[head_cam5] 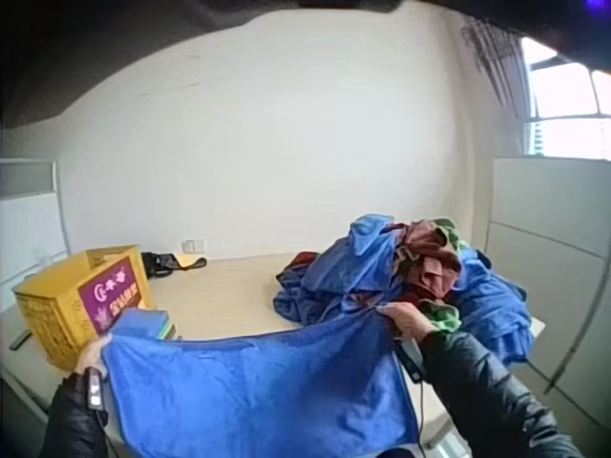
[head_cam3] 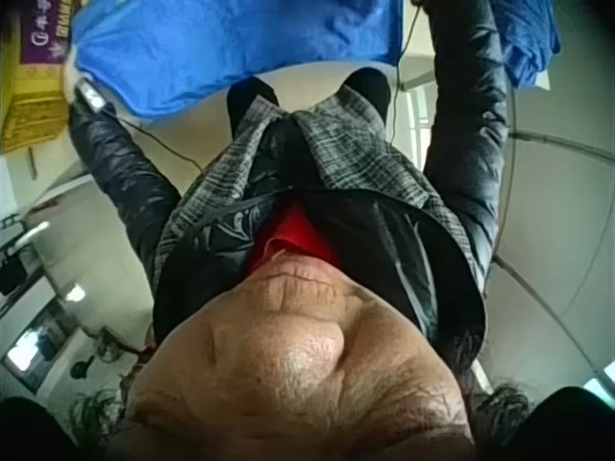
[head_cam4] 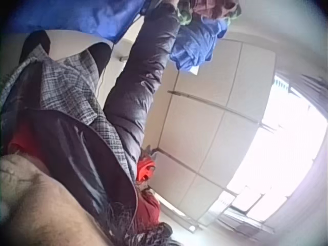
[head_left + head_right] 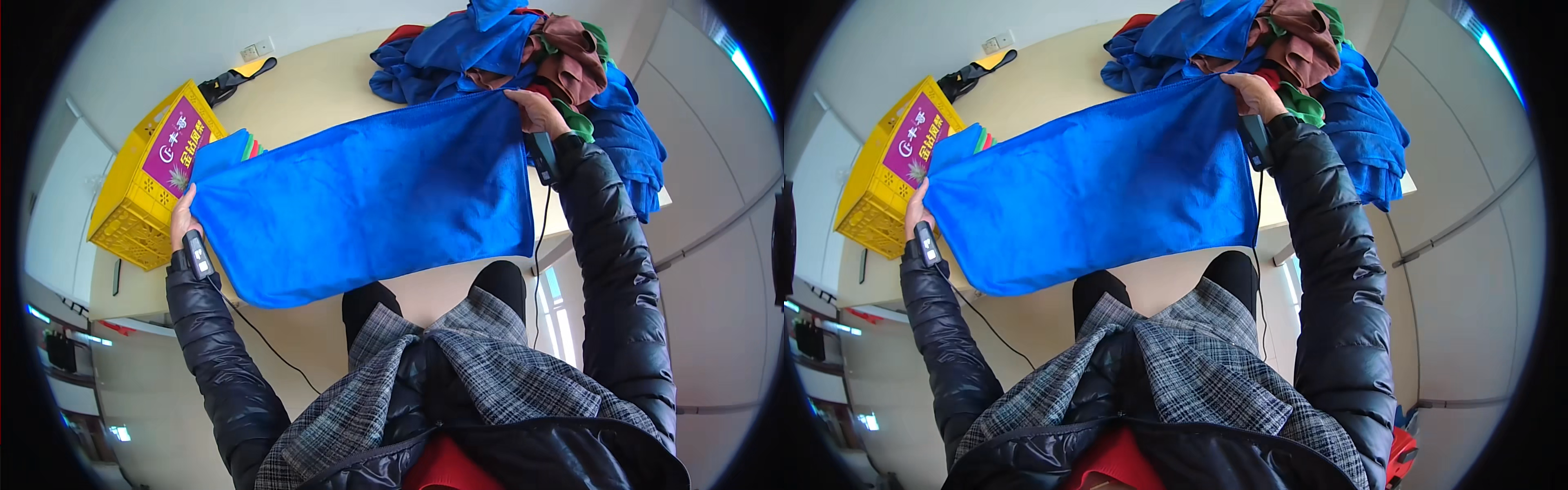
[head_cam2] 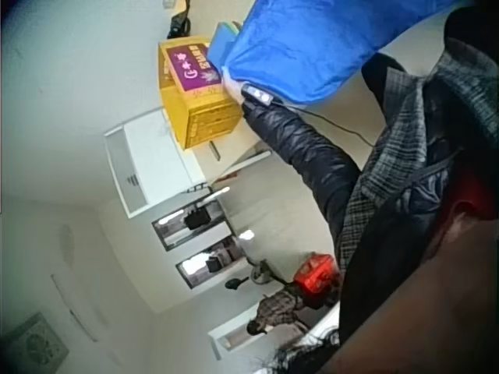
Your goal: Folding pieces of blue fabric at a table in a factory.
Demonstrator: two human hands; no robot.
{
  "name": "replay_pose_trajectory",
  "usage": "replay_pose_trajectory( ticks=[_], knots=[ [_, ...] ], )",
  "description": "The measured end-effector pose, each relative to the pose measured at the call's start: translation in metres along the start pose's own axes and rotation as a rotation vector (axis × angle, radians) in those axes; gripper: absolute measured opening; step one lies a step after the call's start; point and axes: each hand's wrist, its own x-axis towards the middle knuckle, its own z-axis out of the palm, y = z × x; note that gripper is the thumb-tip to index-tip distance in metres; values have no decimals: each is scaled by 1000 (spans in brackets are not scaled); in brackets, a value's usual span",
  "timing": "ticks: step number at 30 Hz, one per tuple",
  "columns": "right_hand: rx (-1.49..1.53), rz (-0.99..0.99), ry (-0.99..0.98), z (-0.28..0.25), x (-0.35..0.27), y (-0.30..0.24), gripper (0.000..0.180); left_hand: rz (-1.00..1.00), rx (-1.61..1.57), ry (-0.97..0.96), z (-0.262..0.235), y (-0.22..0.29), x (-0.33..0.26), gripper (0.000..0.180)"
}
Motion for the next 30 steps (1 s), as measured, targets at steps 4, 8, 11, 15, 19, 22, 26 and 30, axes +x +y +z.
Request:
replay_pose_trajectory(
  ticks=[4, 8, 11, 15, 19, 22, 26, 30],
  knots=[
    [-153, -106, -39, 39, -20, 11, 16, 7, 161, 86, 1, -20, -13, 45],
    [-273, -123, -129, 69, -43, 19, 16, 97, 168, -56, 24, -45, -23, 33],
    [-246, -97, -156, 85, -59, 25, 16, 123, 130, -57, 101, -52, -54, 31],
    [-144, -102, -261, 142, -86, 19, 17, 163, 204, -90, 150, -66, -80, 28],
    [-187, -143, -303, 188, -119, 26, 22, 187, 246, -186, 224, -89, -130, 20],
    [-154, -206, -331, 214, -139, 46, 24, 196, 265, -199, 249, -113, -155, 15],
    [-229, -327, -248, 225, -155, 73, 26, 241, 213, -231, 263, -142, -174, 10],
    [-394, -449, -158, 224, -165, 86, 26, 277, 274, -215, 268, -158, -189, 8]
  ],
)
